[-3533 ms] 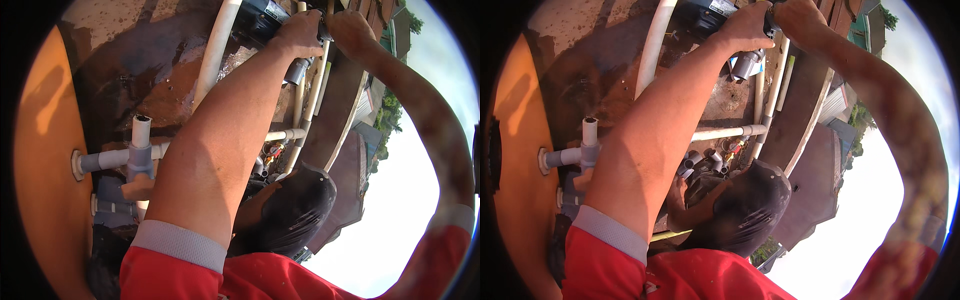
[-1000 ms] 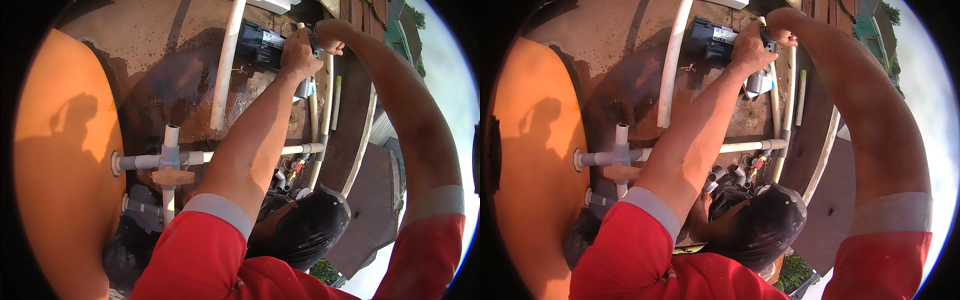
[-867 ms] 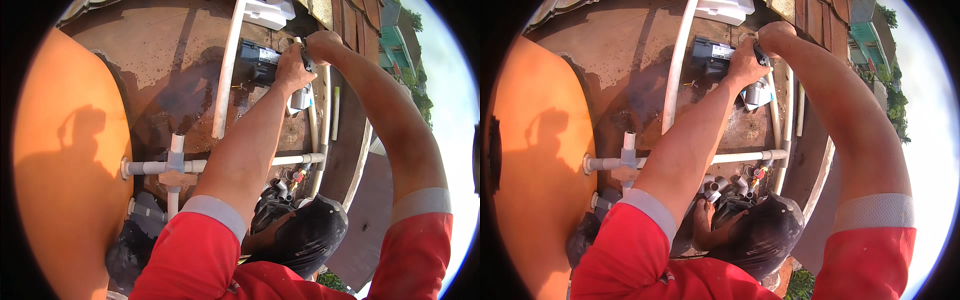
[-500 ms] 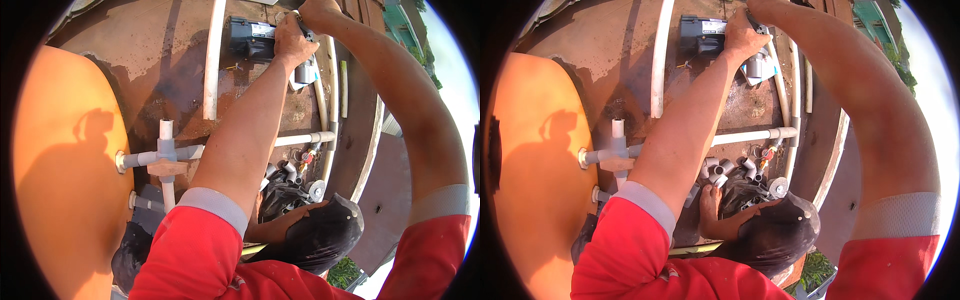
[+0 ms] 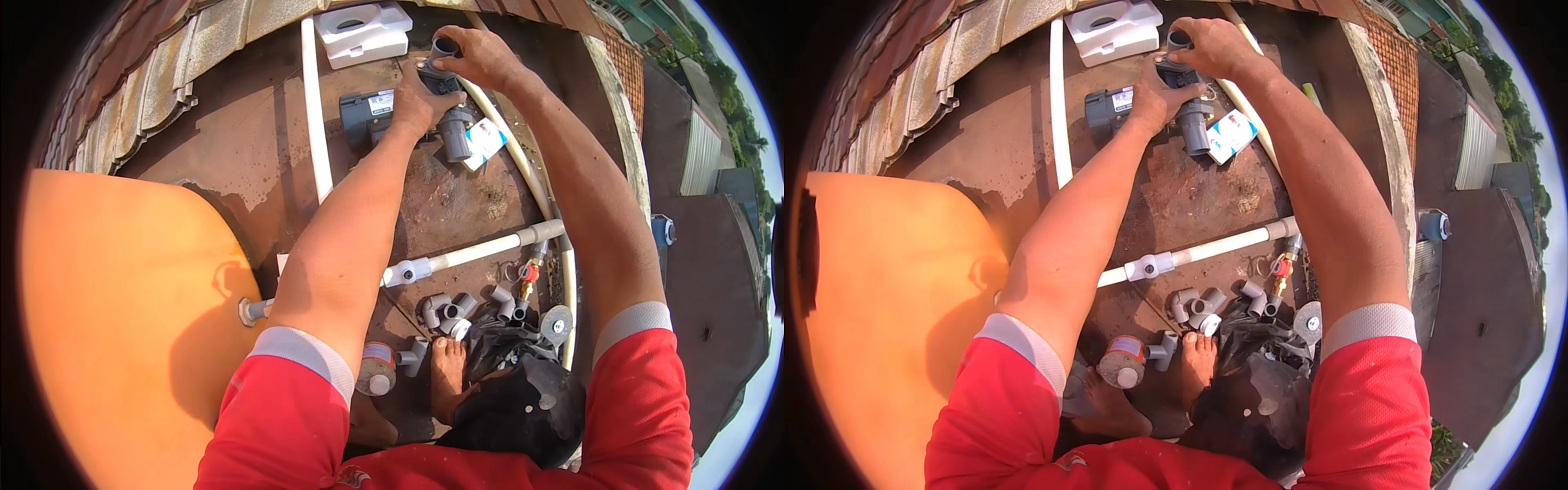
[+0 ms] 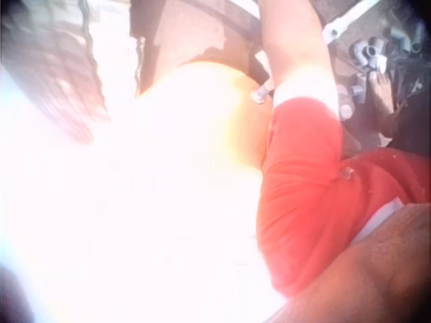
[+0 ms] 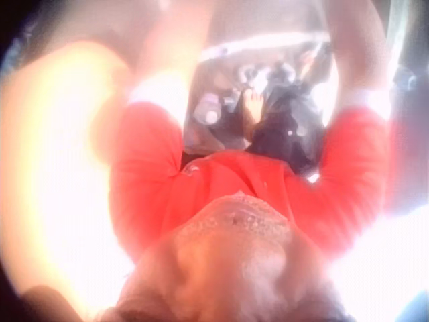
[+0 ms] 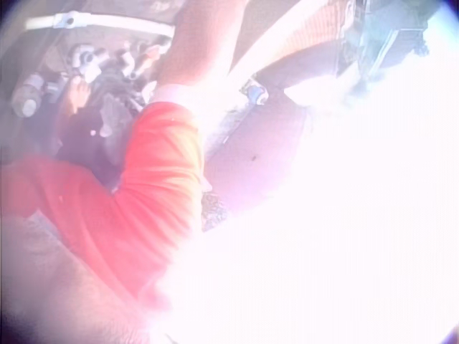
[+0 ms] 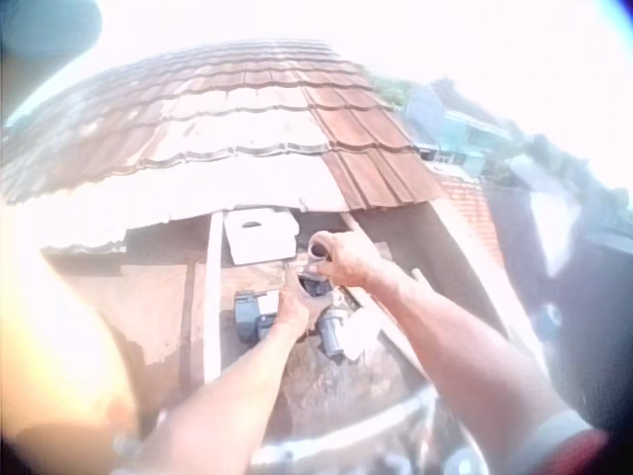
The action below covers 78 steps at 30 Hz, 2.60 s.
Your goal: The person assembles a plumbing system on a rooftop, wrapping thread seal tape on pipe fittings, screwing them together, and using an angle grinder to cut a PVC pipe. They connect the cut pipe to a valve assembly and position it near a water tank.
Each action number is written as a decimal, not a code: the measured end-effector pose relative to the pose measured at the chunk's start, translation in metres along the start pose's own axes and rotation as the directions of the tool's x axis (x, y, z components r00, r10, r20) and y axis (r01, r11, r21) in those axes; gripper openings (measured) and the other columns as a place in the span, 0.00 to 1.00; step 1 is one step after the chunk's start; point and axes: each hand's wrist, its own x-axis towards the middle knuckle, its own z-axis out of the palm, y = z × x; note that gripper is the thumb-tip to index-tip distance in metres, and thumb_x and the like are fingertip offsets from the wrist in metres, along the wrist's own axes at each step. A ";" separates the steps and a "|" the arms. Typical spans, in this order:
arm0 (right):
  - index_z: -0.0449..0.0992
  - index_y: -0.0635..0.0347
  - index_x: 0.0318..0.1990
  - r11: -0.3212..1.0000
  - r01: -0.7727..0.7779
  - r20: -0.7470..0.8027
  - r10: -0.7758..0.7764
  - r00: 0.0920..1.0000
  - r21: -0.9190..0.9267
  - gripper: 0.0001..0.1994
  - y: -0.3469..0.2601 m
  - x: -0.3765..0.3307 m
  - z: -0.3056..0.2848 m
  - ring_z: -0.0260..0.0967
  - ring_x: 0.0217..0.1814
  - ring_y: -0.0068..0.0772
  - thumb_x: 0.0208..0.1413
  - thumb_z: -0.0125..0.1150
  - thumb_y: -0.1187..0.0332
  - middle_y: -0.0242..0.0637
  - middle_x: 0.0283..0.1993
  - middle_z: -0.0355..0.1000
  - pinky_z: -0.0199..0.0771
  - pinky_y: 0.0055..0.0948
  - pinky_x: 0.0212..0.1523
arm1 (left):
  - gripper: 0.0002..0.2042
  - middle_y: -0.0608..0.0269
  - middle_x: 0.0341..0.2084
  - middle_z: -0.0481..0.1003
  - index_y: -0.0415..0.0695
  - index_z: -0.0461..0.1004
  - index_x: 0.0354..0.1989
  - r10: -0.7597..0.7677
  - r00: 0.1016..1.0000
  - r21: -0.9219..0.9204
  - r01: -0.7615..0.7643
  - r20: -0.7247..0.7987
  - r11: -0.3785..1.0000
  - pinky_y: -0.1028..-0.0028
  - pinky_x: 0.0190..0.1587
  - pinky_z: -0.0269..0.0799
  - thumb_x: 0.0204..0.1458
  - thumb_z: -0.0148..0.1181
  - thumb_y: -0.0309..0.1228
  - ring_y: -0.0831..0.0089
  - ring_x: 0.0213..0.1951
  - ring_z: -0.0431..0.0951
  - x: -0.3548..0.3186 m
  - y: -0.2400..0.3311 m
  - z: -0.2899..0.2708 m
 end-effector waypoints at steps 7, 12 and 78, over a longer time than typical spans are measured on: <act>0.81 0.50 0.69 0.999 0.014 -0.175 -0.006 0.985 0.047 0.33 0.026 -0.003 0.035 0.88 0.59 0.46 0.63 0.77 0.43 0.47 0.59 0.87 0.89 0.39 0.62 | 0.47 0.47 0.55 0.82 0.38 0.70 0.65 0.104 0.995 -0.036 -0.104 -0.003 0.994 0.60 0.57 0.83 0.41 0.90 0.49 0.60 0.54 0.86 0.003 -0.017 0.006; 0.79 0.45 0.71 0.988 -0.053 -0.136 0.073 0.988 0.145 0.31 -0.006 -0.014 0.036 0.87 0.61 0.47 0.63 0.78 0.48 0.48 0.59 0.86 0.88 0.41 0.64 | 0.49 0.49 0.54 0.80 0.35 0.64 0.66 0.076 0.991 -0.235 -0.048 0.111 0.971 0.66 0.52 0.89 0.40 0.92 0.37 0.62 0.50 0.86 0.008 -0.028 -0.011; 0.82 0.54 0.60 0.506 -0.831 0.400 0.729 0.555 0.231 0.24 -0.211 -0.659 -0.013 0.83 0.56 0.64 0.59 0.78 0.56 0.56 0.53 0.80 0.83 0.57 0.57 | 0.37 0.38 0.76 0.62 0.43 0.73 0.72 0.042 0.648 0.345 -0.458 0.760 0.820 0.37 0.68 0.63 0.46 0.70 0.20 0.31 0.68 0.71 -0.525 0.087 0.038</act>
